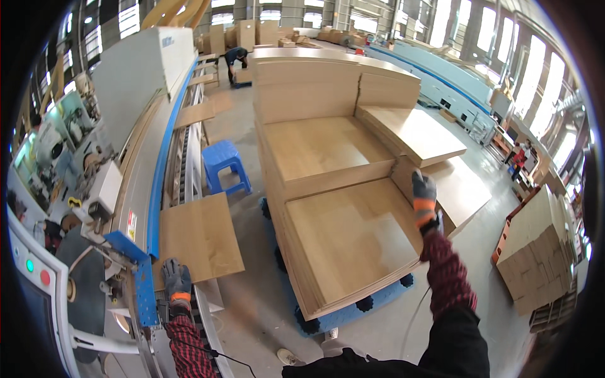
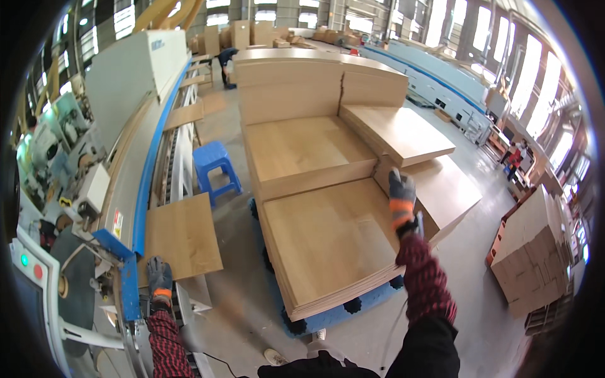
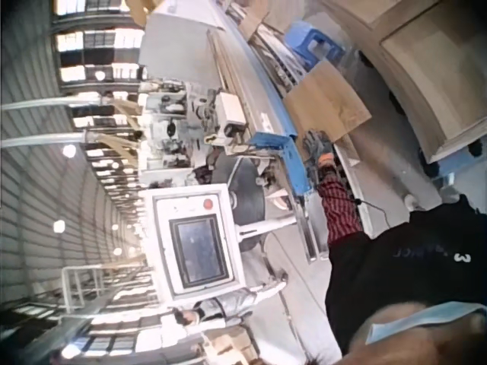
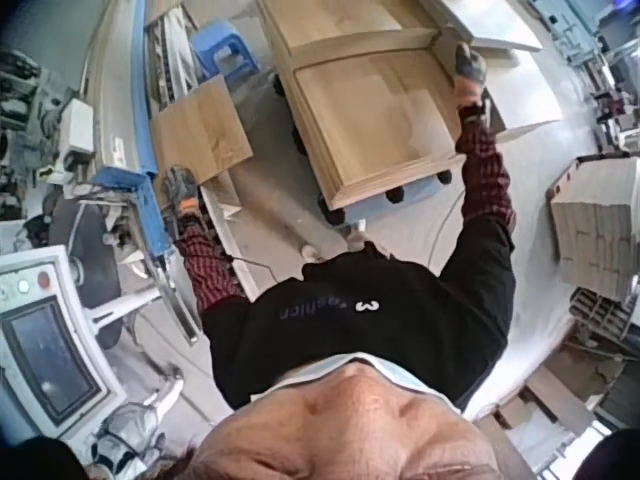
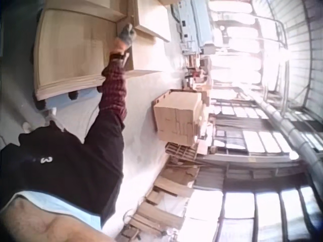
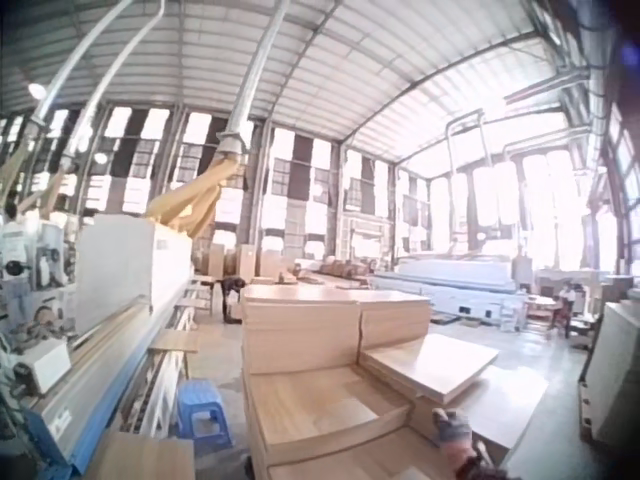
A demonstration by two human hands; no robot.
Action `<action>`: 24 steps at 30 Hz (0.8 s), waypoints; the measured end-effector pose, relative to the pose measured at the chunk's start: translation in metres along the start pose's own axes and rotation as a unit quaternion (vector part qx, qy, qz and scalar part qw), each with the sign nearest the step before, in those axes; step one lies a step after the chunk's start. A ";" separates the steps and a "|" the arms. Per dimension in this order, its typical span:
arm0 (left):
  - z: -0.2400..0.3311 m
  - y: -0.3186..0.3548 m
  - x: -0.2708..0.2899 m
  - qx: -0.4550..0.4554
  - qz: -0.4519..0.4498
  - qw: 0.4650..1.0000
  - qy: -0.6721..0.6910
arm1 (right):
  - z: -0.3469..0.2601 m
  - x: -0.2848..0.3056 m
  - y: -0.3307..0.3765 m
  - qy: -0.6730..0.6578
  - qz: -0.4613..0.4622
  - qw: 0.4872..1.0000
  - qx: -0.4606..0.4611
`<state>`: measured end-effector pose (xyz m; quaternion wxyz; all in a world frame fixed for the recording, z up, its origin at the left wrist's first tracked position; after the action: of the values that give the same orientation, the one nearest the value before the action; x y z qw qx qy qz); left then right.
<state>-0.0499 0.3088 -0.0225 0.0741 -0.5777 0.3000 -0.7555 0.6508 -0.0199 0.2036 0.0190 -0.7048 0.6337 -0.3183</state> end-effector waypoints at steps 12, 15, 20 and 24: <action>0.220 0.008 0.050 0.006 0.041 0.958 0.285 | 0.102 -0.033 -0.138 -0.072 0.012 0.973 -0.221; 0.303 -0.007 0.065 -0.017 0.016 0.905 0.424 | 0.077 -0.002 -0.156 0.187 0.171 0.960 0.117; 0.346 -0.006 0.073 -0.067 0.024 0.884 0.462 | 0.080 -0.039 -0.142 0.004 -0.042 0.994 -0.096; 0.348 -0.009 0.089 -0.039 0.007 0.869 0.493 | 0.089 -0.025 -0.136 -0.179 -0.105 0.946 -0.247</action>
<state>0.2426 0.1472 0.1090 -0.1007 -0.1299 0.3309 -0.9292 0.8129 -0.0041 0.1807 -0.0758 -0.7956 0.6007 -0.0203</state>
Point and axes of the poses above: each hand's wrist, its own y-axis away from the middle knuckle, its own x-axis out of the back of the hand, z = x × y, the point moved 9 cm from there along -y, towards the middle knuckle, and after that the axes turned 9 degrees about z, right-handed, at the moved point
